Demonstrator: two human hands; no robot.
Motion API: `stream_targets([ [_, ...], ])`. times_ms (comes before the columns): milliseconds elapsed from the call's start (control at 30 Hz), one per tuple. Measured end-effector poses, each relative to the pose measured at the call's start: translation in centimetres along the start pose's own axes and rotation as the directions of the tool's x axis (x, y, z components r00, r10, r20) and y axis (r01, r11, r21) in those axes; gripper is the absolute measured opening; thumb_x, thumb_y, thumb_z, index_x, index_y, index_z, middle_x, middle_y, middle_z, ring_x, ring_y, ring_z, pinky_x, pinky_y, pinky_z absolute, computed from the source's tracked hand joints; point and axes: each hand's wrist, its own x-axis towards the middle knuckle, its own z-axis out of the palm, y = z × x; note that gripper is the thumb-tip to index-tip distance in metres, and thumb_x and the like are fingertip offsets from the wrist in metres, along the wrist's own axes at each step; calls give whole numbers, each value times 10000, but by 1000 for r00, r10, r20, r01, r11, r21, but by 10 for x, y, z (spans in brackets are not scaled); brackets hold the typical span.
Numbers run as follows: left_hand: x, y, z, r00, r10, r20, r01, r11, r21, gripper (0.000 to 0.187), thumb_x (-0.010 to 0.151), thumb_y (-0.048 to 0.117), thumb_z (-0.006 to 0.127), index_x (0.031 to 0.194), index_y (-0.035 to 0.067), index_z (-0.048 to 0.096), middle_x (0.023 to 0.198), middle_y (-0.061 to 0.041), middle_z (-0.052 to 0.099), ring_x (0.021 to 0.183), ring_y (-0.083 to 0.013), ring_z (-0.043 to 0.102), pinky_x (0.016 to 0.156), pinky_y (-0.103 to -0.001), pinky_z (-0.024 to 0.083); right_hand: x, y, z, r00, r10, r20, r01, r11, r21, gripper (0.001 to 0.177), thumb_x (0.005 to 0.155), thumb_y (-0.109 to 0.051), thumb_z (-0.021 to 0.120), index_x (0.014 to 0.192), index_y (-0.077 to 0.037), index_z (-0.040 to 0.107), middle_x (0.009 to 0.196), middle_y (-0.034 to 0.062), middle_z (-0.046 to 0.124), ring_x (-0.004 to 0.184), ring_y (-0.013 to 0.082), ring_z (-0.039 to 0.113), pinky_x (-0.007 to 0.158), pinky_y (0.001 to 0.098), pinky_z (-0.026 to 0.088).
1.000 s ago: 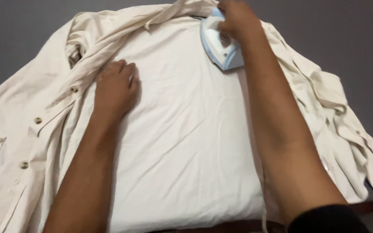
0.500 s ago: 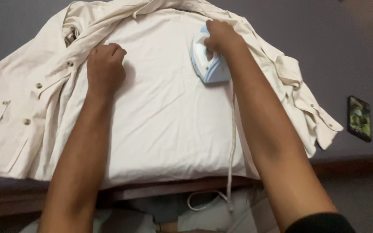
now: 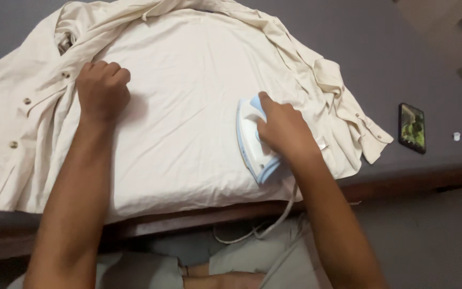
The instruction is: The person irons a light-colored shirt laid flat on a gray surface. They use a handheld electric iron with their right hand and smooth the fabric with their left hand, moving the iron across the front and collar areas.
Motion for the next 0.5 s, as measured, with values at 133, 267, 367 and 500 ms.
stream_targets([
  [133, -4, -5, 8, 993, -92, 69, 95, 994, -49, 190, 867, 55, 658, 698, 142, 651, 739, -25, 616, 773, -235, 609, 752, -399, 460, 8, 1, 3, 1000, 5, -28, -5, 1000, 4, 551, 928, -299, 616, 1432, -108, 499, 1100, 259, 700, 1039, 447, 666, 905, 533, 514],
  [267, -6, -5, 18, 975, -143, 167, 155, 986, -64, 169, 860, 44, 655, 739, 150, 705, 776, -25, 665, 847, -238, 653, 801, -419, 503, 63, 11, 11, 991, -89, -104, 90, 996, 5, 418, 909, -219, 606, 1277, -23, 579, 1134, 247, 709, 1066, 443, 668, 933, 523, 515],
  [367, -3, -8, 20, 957, -195, 216, 218, 972, -88, 159, 857, 22, 658, 782, 141, 733, 869, -49, 682, 893, -276, 655, 834, -426, 513, 119, 19, 20, 975, -71, -210, 81, 996, 40, 443, 846, -123, 606, 1274, -10, 619, 1128, 269, 705, 1084, 445, 666, 943, 512, 520],
  [500, -1, -11, 18, 933, -272, 234, 311, 939, -148, 180, 804, -10, 652, 883, 124, 743, 947, -76, 701, 975, -300, 660, 878, -452, 507, 204, 29, 24, 965, -118, -235, 108, 993, -57, 666, 620, -64, 711, 1280, -18, 637, 1123, 281, 693, 1084, 447, 651, 901, 507, 524],
])
